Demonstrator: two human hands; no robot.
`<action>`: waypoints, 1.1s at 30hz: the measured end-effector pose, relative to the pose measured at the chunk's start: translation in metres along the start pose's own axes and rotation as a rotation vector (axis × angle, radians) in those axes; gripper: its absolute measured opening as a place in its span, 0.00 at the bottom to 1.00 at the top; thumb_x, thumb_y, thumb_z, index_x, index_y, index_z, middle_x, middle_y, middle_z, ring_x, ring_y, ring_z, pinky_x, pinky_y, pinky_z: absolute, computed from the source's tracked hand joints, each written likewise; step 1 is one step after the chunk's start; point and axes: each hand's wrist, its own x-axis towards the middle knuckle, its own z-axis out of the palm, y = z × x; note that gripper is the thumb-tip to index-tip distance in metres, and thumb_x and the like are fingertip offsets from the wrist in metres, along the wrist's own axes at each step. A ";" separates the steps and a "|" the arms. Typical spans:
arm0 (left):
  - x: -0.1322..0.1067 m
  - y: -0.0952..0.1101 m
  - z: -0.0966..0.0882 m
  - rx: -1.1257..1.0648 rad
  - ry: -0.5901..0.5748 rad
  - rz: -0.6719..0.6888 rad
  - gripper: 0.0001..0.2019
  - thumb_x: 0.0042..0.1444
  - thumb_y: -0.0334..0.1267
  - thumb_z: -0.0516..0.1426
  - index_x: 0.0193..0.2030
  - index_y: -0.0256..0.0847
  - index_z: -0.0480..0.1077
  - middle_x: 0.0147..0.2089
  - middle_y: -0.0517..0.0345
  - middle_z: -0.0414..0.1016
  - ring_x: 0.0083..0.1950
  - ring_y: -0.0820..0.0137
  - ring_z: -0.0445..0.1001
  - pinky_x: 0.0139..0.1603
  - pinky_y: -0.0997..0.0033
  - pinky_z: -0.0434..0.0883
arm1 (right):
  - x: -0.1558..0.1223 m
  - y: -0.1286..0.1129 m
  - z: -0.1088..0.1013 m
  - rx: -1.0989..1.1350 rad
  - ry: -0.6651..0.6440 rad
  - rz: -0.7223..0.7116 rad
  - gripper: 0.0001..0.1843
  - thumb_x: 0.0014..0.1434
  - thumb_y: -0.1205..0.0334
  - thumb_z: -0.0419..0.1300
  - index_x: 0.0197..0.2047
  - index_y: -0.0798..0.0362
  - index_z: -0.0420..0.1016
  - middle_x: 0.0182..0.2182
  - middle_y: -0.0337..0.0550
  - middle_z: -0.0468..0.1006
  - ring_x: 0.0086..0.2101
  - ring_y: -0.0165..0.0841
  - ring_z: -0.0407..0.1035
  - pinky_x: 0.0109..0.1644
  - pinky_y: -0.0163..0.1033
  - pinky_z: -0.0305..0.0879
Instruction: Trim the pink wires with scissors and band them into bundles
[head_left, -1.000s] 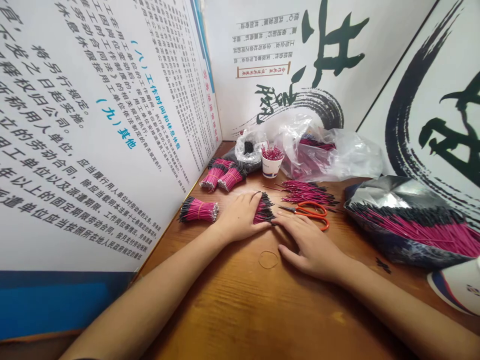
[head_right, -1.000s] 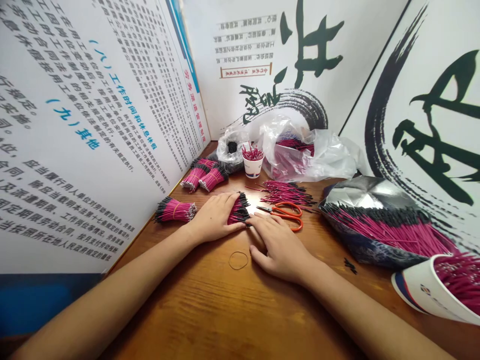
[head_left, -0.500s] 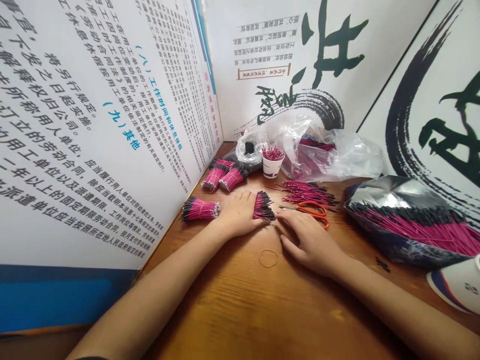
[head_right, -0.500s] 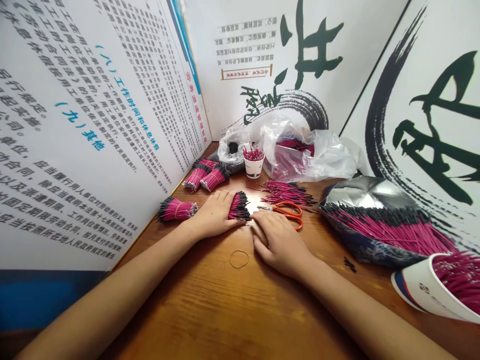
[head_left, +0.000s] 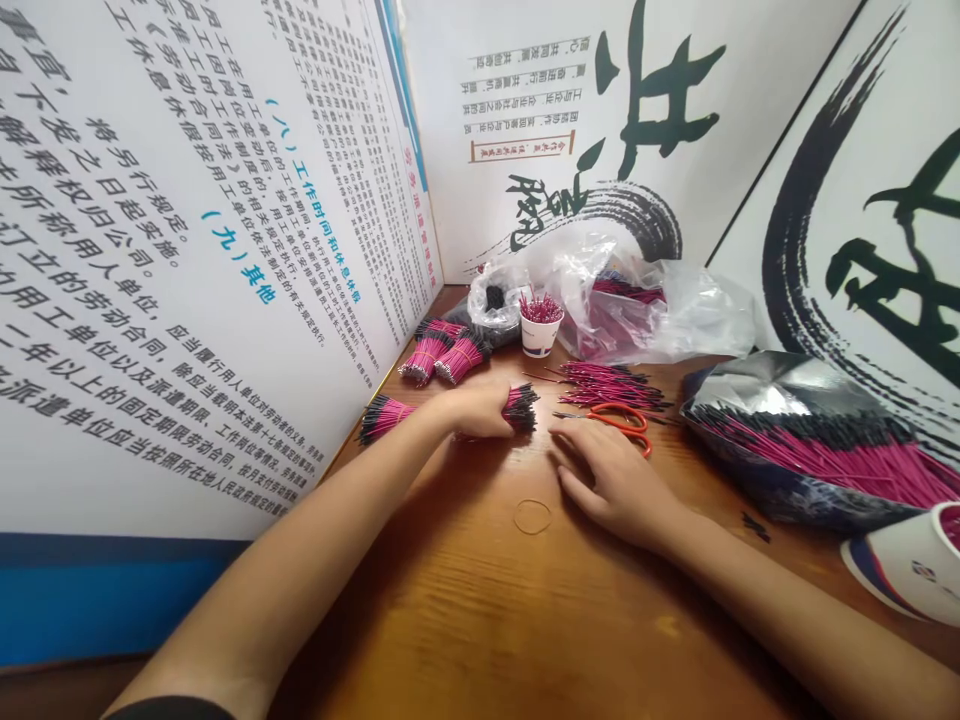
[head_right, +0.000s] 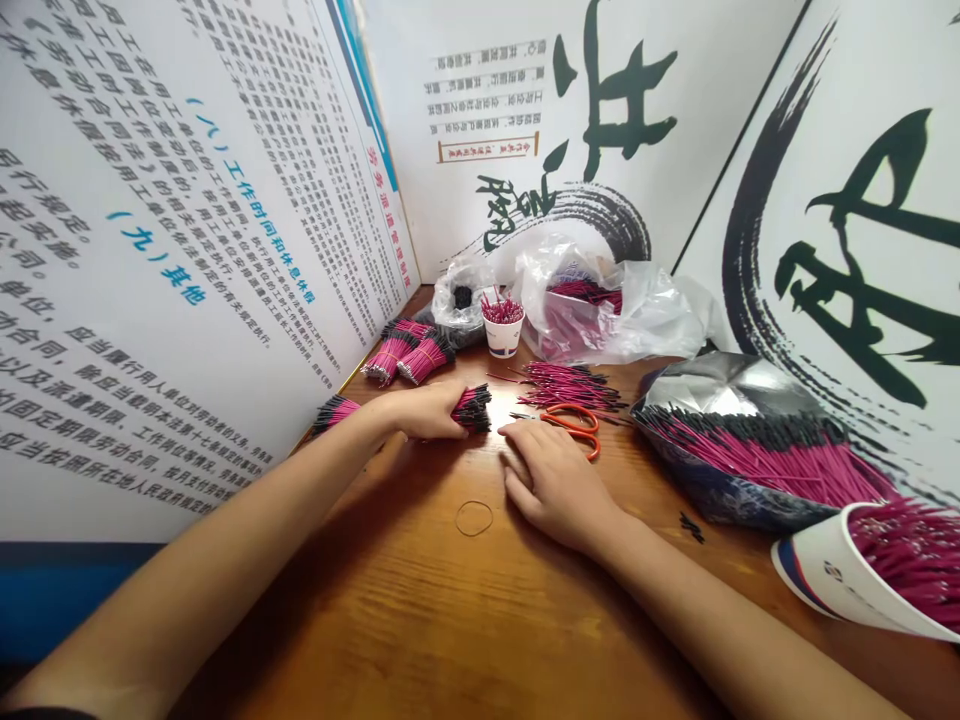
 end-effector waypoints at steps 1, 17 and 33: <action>-0.001 0.002 -0.001 -0.010 -0.015 0.004 0.16 0.46 0.45 0.60 0.39 0.37 0.71 0.37 0.51 0.76 0.37 0.63 0.74 0.38 0.69 0.70 | 0.000 0.000 0.000 0.000 0.001 0.000 0.16 0.64 0.63 0.53 0.54 0.56 0.66 0.49 0.56 0.76 0.49 0.46 0.70 0.55 0.54 0.66; -0.014 0.017 0.031 0.096 0.332 0.029 0.09 0.55 0.33 0.54 0.44 0.37 0.70 0.44 0.45 0.77 0.45 0.56 0.76 0.45 0.60 0.72 | -0.001 0.003 0.002 0.024 0.014 0.003 0.18 0.61 0.65 0.54 0.55 0.55 0.68 0.50 0.56 0.76 0.50 0.47 0.70 0.55 0.56 0.67; -0.006 -0.016 0.051 -0.698 0.861 0.121 0.11 0.49 0.29 0.57 0.40 0.38 0.65 0.35 0.61 0.70 0.35 0.72 0.68 0.40 0.72 0.68 | 0.001 0.001 0.000 0.033 0.000 -0.011 0.13 0.65 0.63 0.52 0.52 0.55 0.68 0.48 0.55 0.77 0.49 0.45 0.70 0.54 0.55 0.66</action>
